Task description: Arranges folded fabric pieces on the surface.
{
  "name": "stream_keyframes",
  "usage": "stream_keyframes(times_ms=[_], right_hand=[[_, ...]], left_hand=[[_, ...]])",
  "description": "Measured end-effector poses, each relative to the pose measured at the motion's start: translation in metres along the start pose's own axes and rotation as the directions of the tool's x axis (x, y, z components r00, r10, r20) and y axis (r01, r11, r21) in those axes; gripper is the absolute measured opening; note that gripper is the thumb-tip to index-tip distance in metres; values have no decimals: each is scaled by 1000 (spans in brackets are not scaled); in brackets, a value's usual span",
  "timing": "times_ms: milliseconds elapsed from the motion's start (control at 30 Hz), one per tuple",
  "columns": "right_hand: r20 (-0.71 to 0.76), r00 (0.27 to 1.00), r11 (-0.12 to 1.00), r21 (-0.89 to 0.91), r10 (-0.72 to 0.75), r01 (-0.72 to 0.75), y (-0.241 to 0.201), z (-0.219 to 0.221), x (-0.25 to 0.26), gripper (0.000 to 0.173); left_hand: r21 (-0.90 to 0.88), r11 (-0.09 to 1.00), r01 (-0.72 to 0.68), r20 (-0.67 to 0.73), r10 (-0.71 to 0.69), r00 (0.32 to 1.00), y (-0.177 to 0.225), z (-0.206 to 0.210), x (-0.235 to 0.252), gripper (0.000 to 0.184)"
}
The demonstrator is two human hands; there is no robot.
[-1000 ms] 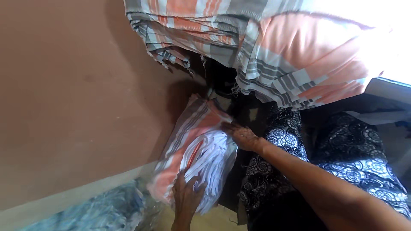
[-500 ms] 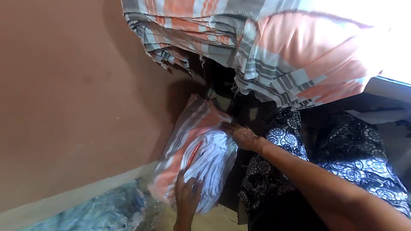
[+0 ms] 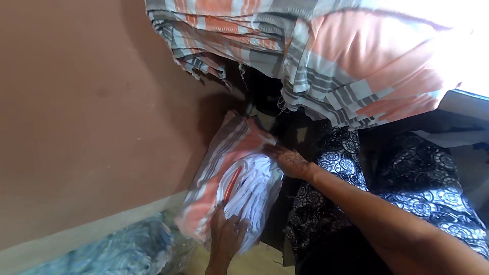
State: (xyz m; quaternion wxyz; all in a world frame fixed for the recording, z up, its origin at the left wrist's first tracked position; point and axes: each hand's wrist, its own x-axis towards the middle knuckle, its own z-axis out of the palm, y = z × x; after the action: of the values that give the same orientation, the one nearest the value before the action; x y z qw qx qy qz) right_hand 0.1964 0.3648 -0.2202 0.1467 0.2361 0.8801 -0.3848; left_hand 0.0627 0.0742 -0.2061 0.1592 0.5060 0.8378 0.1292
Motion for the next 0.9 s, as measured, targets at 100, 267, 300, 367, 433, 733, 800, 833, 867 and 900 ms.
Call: stream_keyframes(times_ms=[100,267,300,367,433,733,800,833,867,900], right_hand=[[-24,1000,1000,-3,-10,10,1,3,0,71],[-1,1000,1000,20,6,-6,-1,0,0,73],[-3,1000,1000,26,7,-7,-1,1,0,73],[-1,1000,1000,19,7,-7,0,1,0,75],[1,1000,1000,17,7,-7,-1,0,-1,74],[9,1000,1000,-1,11,-11,-3,-1,-1,73],[-2,1000,1000,-2,6,-6,-2,-1,-2,74],[-12,1000,1000,1,1,-1,-2,0,-2,74],[-14,1000,1000,3,0,0,-2,0,-1,73],[-10,1000,1000,5,3,-3,-1,0,-1,72]], left_hand=[[-150,989,20,8,-19,1000,-10,-11,4,37],[-277,961,3,-121,-38,992,-10,-15,3,22],[-273,961,-36,-171,-12,985,-12,-9,1,18],[-197,977,-83,-251,32,968,-8,3,-2,15],[-140,990,-33,-233,0,972,0,10,-3,20],[-130,991,-13,-58,6,998,-8,-6,-1,35],[-170,985,-19,-136,-4,991,-7,-11,2,22],[-187,982,-26,-170,-6,985,-7,-10,1,17],[-199,979,-32,-196,-8,981,-6,-6,0,15],[-205,978,-33,-214,-12,977,-5,-1,-1,13]])
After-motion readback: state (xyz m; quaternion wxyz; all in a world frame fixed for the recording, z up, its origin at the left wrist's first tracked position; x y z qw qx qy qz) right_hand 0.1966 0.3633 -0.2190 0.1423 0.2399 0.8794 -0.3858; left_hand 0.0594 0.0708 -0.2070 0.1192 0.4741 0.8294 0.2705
